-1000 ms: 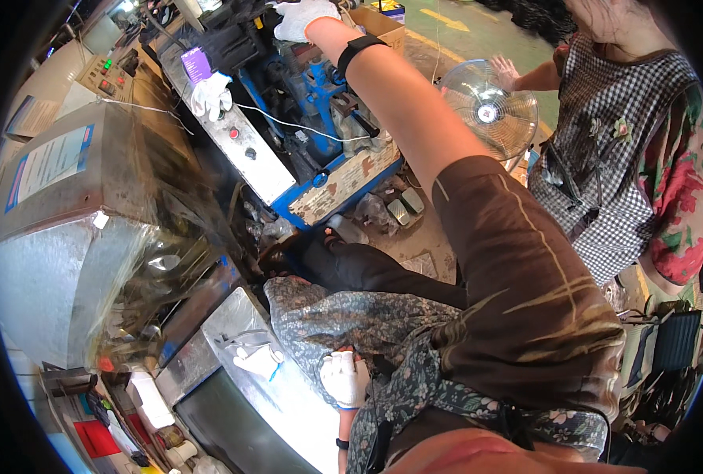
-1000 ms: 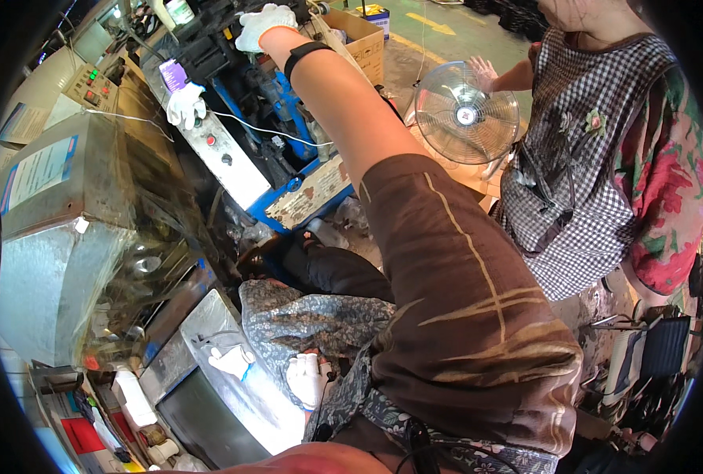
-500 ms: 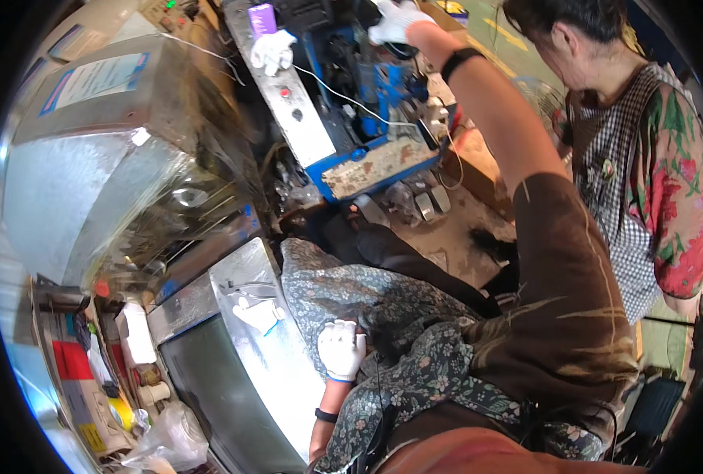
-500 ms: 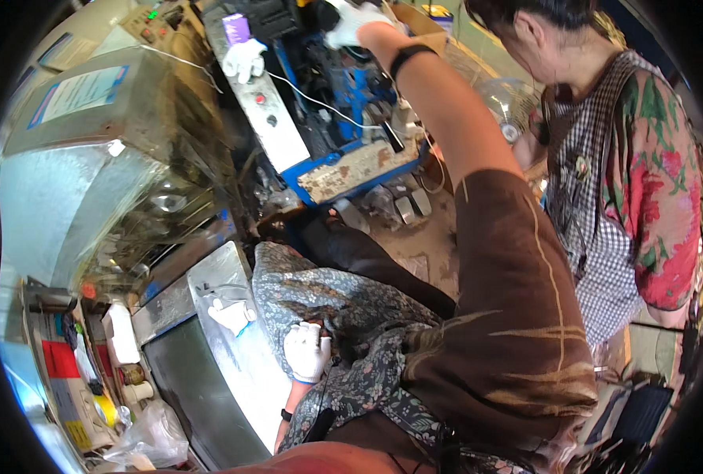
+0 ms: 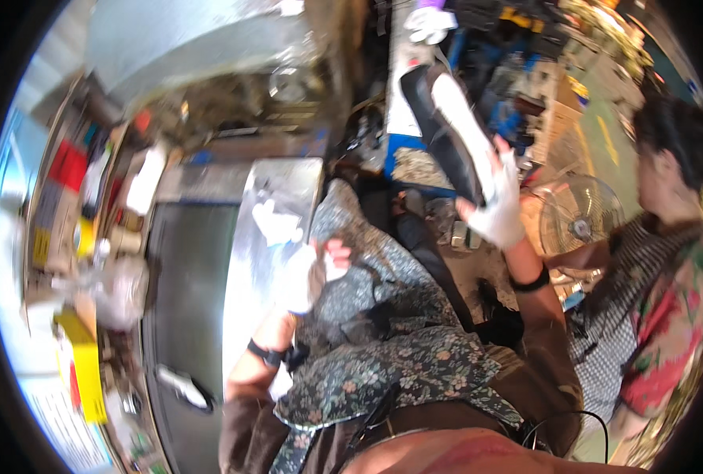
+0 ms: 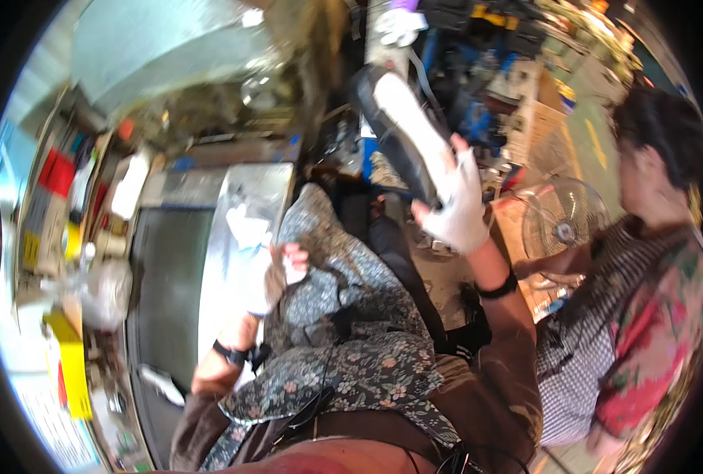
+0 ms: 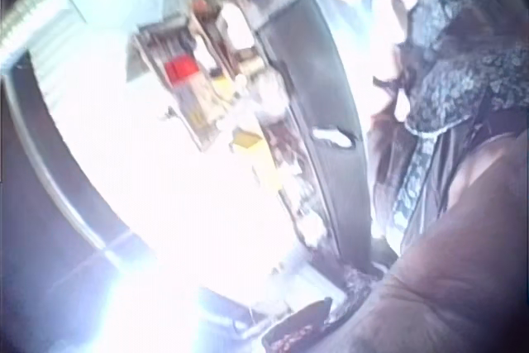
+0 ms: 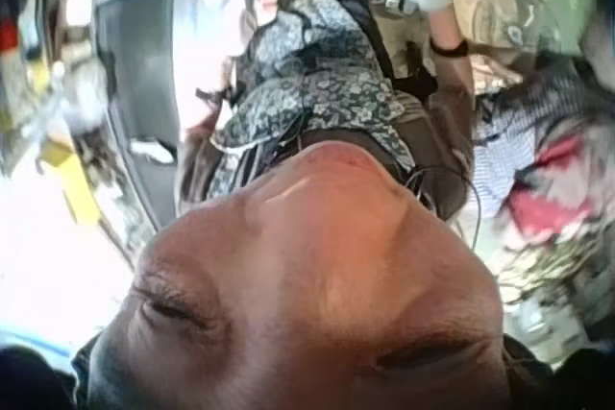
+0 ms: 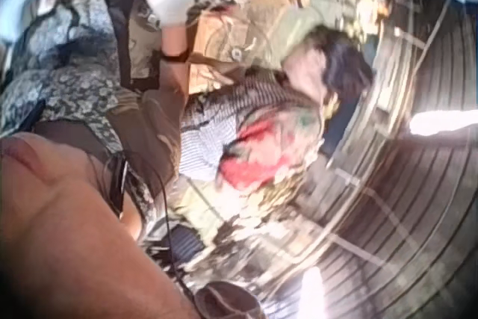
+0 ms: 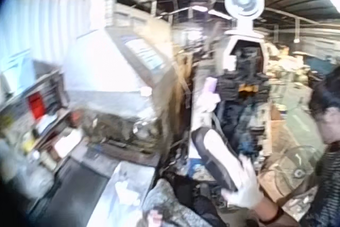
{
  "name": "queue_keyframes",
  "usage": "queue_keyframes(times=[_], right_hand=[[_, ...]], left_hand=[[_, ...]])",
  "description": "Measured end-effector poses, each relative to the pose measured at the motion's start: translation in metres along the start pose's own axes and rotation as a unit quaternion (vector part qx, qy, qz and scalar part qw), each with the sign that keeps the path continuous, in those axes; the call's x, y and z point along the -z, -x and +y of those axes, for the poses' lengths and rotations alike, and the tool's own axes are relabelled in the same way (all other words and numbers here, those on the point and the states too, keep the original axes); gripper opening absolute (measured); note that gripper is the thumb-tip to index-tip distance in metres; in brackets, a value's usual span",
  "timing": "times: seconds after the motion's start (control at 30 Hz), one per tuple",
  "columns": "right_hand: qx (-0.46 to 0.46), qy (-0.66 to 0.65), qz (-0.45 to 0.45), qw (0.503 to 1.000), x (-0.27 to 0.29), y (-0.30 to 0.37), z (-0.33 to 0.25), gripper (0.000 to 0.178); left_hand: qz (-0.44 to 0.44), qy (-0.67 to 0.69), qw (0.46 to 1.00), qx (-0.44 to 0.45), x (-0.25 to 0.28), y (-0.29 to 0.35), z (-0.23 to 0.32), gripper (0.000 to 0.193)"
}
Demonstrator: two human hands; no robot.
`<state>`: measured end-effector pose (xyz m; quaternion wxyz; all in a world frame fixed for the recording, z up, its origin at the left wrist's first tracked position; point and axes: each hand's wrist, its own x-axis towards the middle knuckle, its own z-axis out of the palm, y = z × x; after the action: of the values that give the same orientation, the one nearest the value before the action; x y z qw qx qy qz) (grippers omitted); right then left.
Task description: The recorder is assembling shoe components, specifically attaching outsoles to the lasted uppers using industrial machinery.
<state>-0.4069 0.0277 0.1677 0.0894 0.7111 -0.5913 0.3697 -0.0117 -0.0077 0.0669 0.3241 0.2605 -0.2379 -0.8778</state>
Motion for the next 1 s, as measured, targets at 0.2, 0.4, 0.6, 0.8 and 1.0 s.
queue_keyframes(times=[0.2, 0.4, 0.6, 0.8, 1.0], right_hand=[[0.355, -0.193, -0.071, 0.912, -0.068, 0.031, -0.085, 0.061], [0.246, -0.166, -0.11, 0.948, -0.124, 0.037, -0.077, 0.081], [-0.158, -0.246, -0.199, 0.935, -0.133, 0.137, -0.061, 0.055], [-0.231, -0.234, -0.287, 0.9, -0.129, 0.185, -0.075, 0.03], [-0.152, -0.155, -0.325, 0.92, -0.147, 0.202, -0.07, 0.026]], left_hand=[[-0.123, 0.035, 0.97, 0.207, -0.012, 0.043, 0.039, 0.114], [0.027, 0.049, 0.996, 0.076, -0.004, 0.073, 0.017, 0.075], [0.12, -0.274, 0.95, -0.094, 0.061, -0.081, 0.143, 0.058], [0.256, -0.814, 0.519, -0.043, 0.122, -0.248, 0.231, 0.075], [0.247, -0.776, 0.577, -0.065, 0.144, -0.248, 0.156, 0.069]])
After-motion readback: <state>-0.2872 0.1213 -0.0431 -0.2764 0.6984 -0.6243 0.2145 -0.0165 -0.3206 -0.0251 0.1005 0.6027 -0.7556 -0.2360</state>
